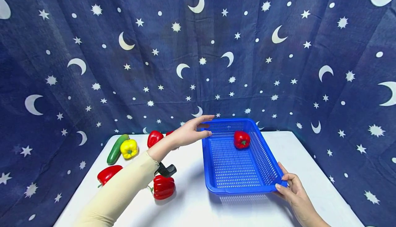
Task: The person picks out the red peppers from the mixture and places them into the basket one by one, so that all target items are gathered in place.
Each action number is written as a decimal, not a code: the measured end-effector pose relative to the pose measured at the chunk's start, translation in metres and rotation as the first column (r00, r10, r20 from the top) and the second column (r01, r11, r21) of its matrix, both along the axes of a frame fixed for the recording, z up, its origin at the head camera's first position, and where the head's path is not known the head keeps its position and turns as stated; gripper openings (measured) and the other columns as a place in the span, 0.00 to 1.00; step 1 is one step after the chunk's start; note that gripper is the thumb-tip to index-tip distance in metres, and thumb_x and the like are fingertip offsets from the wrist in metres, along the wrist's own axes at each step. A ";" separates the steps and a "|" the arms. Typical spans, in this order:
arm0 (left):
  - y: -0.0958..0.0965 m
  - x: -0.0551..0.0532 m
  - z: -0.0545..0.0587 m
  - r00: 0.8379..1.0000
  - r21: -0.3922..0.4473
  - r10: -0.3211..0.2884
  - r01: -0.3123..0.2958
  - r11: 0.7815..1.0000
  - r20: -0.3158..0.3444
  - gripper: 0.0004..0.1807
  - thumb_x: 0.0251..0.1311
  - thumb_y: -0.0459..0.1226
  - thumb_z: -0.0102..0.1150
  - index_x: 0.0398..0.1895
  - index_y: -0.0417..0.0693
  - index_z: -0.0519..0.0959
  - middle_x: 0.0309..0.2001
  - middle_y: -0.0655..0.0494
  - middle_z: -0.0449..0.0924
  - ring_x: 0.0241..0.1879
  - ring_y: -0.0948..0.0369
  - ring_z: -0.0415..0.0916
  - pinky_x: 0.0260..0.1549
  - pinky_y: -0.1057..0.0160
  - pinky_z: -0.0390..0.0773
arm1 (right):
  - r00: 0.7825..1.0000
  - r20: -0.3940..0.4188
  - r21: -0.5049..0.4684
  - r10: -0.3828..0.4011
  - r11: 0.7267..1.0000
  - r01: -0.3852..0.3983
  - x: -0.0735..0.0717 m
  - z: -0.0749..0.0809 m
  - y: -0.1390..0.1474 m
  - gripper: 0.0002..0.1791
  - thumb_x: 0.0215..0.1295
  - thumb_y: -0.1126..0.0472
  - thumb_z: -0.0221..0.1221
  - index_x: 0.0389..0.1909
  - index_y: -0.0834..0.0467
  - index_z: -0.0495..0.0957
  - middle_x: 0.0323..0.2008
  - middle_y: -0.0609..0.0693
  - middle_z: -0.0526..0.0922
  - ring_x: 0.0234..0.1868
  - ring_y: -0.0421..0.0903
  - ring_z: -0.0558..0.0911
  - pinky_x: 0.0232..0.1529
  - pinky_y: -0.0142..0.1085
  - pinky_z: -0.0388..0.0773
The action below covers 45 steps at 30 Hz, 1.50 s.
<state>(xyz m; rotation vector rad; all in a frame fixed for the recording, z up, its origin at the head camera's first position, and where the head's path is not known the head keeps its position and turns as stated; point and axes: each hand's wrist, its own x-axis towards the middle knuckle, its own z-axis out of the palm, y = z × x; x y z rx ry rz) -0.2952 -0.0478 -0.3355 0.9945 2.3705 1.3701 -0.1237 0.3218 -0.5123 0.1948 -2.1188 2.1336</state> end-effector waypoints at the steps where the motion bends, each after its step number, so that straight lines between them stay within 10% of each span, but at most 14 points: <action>1: -0.003 0.001 0.001 1.000 0.003 0.000 0.000 1.000 0.008 0.33 0.71 0.40 0.60 0.78 0.58 0.64 0.74 0.59 0.65 0.70 0.53 0.68 0.60 0.48 0.77 | 1.000 0.002 0.003 -0.002 1.000 0.002 0.000 0.000 0.000 0.12 0.78 0.69 0.51 0.52 0.60 0.57 0.82 0.57 0.36 0.63 0.21 0.65 0.54 0.32 0.80; 13: -0.056 0.020 -0.020 0.999 -0.069 -0.032 0.030 0.997 -0.030 0.33 0.69 0.39 0.63 0.76 0.52 0.66 0.72 0.55 0.69 0.66 0.53 0.73 0.59 0.54 0.78 | 1.000 -0.018 -0.032 -0.009 0.999 0.008 -0.001 -0.002 0.000 0.12 0.78 0.71 0.50 0.52 0.63 0.56 0.82 0.58 0.37 0.63 0.24 0.69 0.51 0.33 0.81; 31: -0.146 0.050 -0.071 0.956 -0.253 -0.016 0.094 0.963 0.294 0.30 0.64 0.35 0.67 0.70 0.56 0.74 0.65 0.53 0.75 0.66 0.44 0.71 0.56 0.48 0.80 | 1.000 -0.008 -0.057 -0.020 0.998 0.019 -0.002 -0.003 -0.001 0.11 0.77 0.71 0.50 0.52 0.61 0.58 0.82 0.58 0.38 0.61 0.24 0.70 0.50 0.34 0.82; 45: -0.166 0.042 -0.092 0.941 -0.396 0.070 0.072 0.915 0.332 0.33 0.58 0.38 0.72 0.69 0.58 0.76 0.65 0.51 0.74 0.63 0.47 0.70 0.56 0.42 0.78 | 0.999 -0.051 -0.060 -0.001 0.998 -0.003 -0.003 -0.004 -0.001 0.10 0.77 0.73 0.48 0.51 0.60 0.59 0.83 0.51 0.42 0.63 0.25 0.69 0.50 0.34 0.82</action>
